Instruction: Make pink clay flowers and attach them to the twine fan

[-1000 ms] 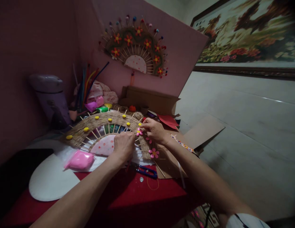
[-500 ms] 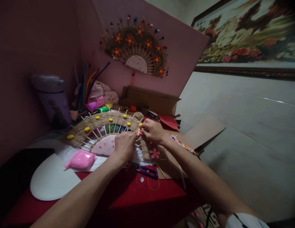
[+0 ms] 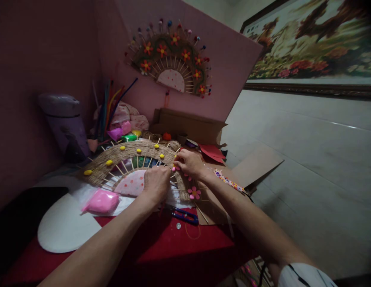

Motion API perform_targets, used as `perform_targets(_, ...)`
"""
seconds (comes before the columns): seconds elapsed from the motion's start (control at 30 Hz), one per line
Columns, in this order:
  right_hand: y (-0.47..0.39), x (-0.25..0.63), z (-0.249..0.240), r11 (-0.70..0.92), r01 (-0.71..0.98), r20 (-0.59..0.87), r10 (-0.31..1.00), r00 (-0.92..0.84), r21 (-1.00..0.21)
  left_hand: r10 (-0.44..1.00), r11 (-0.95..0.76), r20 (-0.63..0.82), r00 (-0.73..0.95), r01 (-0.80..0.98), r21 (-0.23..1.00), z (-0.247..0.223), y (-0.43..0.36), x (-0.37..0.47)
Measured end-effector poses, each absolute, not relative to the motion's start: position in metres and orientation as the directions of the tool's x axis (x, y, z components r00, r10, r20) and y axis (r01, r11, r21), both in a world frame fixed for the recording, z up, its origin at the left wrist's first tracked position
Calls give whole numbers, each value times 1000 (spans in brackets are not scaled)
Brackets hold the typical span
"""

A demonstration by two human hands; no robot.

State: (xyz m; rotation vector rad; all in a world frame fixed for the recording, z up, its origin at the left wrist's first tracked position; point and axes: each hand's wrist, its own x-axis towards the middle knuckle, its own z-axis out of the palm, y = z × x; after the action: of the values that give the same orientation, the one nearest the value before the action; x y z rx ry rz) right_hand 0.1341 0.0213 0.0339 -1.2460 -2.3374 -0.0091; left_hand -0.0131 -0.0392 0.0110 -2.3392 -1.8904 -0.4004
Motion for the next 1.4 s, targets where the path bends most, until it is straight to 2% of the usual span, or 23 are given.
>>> perform_targets(0.2, 16, 139, 39, 554, 798, 450, 790, -416, -236, 949, -216, 248, 196, 975, 59, 13, -40, -13)
perform_targets(0.4, 4, 140, 37, 517, 843, 441, 798, -412, -147, 945, -225, 263, 196, 971, 85, 11, -39, -13)
perform_targets(0.63, 0, 141, 34, 499, 862, 502, 769, -396, -86, 900, -233, 413, 141, 955, 183, 7, -39, -10)
perform_targets(0.77, -4, 139, 33, 550, 833, 520, 729, -445, -59, 890, -259, 422, 173, 953, 156, 7, -40, -9)
perform_targets(1.03, -5, 137, 27, 610, 777, 544, 708, -450, -152, 904, -275, 366, 220, 956, 104, 7, -38, -11)
perform_targets(1.4, -8, 138, 22, 632, 755, 568, 690, -448, -173, 905, -284, 351, 239, 955, 82, 8, -39, -11)
